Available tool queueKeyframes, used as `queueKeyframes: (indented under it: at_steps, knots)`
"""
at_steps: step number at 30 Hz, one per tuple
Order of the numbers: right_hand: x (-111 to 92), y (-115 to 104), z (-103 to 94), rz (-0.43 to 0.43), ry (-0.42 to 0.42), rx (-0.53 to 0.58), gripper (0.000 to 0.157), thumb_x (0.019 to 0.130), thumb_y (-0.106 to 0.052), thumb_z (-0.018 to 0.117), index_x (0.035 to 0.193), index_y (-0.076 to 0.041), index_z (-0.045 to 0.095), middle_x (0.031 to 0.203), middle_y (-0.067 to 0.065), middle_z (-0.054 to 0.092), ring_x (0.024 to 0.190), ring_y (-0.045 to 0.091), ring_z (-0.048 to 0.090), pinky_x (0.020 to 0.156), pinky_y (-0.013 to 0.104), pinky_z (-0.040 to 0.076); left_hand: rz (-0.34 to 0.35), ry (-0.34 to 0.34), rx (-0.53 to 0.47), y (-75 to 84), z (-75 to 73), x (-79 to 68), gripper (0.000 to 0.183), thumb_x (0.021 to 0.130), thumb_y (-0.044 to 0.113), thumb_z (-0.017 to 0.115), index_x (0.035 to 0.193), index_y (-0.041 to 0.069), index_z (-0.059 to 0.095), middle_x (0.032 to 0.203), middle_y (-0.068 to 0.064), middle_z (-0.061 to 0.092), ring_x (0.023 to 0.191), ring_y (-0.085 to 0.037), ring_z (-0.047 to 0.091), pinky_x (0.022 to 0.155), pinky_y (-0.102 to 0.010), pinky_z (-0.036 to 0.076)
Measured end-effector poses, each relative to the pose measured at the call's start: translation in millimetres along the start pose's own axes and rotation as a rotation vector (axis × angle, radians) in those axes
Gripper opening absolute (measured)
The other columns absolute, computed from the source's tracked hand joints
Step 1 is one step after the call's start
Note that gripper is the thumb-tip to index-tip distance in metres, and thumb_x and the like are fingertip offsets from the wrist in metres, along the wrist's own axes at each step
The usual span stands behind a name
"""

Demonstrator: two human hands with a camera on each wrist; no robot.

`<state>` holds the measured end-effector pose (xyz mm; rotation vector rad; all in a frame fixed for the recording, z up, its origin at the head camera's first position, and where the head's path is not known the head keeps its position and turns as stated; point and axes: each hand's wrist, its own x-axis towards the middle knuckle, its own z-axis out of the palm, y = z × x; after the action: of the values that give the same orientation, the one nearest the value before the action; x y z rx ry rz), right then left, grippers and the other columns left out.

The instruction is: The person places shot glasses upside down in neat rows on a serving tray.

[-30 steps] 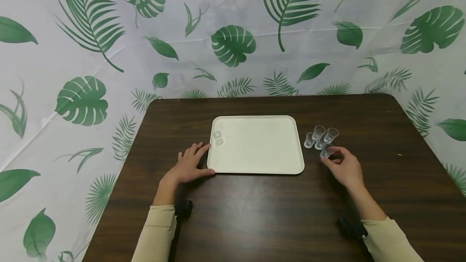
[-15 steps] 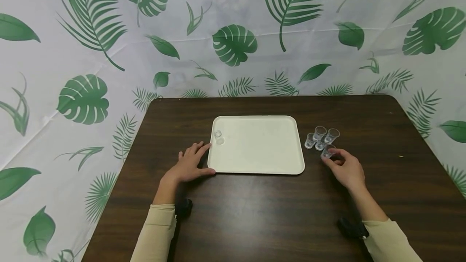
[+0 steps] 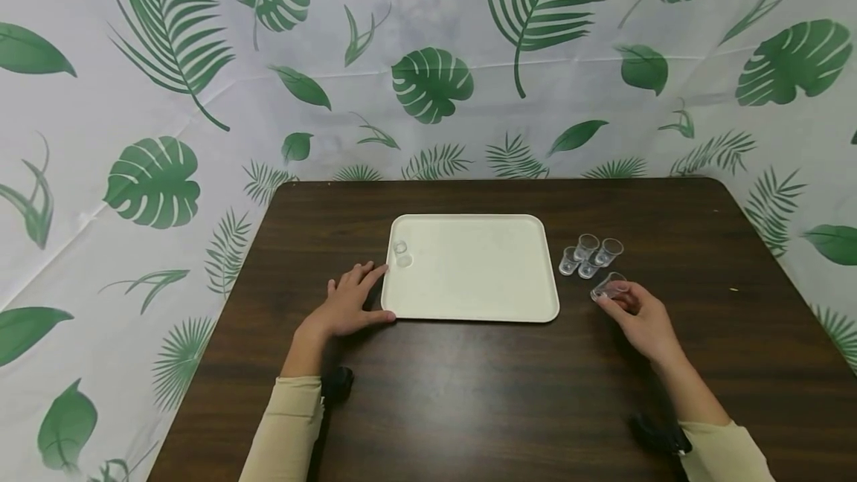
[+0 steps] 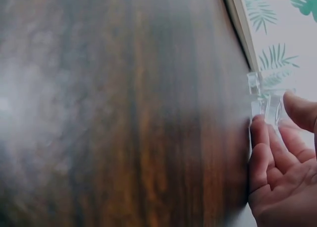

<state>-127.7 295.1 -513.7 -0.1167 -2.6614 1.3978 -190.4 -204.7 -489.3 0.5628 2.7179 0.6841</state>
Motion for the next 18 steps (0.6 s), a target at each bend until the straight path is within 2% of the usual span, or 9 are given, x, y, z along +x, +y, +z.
queueKeyframes:
  at_steps: [4,9,14,18]
  knots:
    - [-2,-1,-2.6,0.014,-0.03,0.024,0.041,0.095,-0.026,0.067,0.121,0.004,0.057,0.099,0.0,0.071,0.083,-0.006,0.059,0.07,0.012,0.044,0.003,0.0,-0.004,0.7,0.8,0.7,0.095,0.083,0.056,0.071,0.157,0.02,0.025,0.16,-0.017,0.018,0.145,-0.043,0.015,0.103,-0.076,0.006]
    - [-4,-9,-1.4,0.023,-0.042,0.075,0.042,0.094,-0.024,0.069,0.122,0.005,0.057,0.1,-0.005,0.071,0.085,-0.007,0.061,0.07,0.013,0.047,-0.004,0.006,-0.005,-1.1,1.1,-0.7,0.095,0.083,0.057,0.072,0.157,0.02,0.025,0.16,-0.018,0.018,0.145,-0.043,0.015,0.102,-0.077,0.006]
    - [-7,-21,-1.4,0.018,-0.029,0.078,0.042,0.092,-0.022,0.072,0.122,0.005,0.059,0.107,0.011,0.069,0.084,-0.005,0.061,0.069,0.014,0.048,0.0,0.0,-0.007,0.2,0.4,-1.4,0.095,0.083,0.057,0.072,0.157,0.02,0.025,0.16,-0.018,0.017,0.145,-0.043,0.014,0.102,-0.076,0.006]
    - [-6,-33,4.3,-0.001,-0.012,0.063,0.041,0.091,-0.023,0.073,0.122,0.002,0.061,0.111,0.019,0.065,0.084,-0.004,0.062,0.068,0.015,0.048,0.002,-0.003,-0.007,-0.7,-0.8,-2.4,0.095,0.083,0.057,0.071,0.157,0.02,0.025,0.16,-0.018,0.017,0.145,-0.044,0.013,0.103,-0.076,0.006]
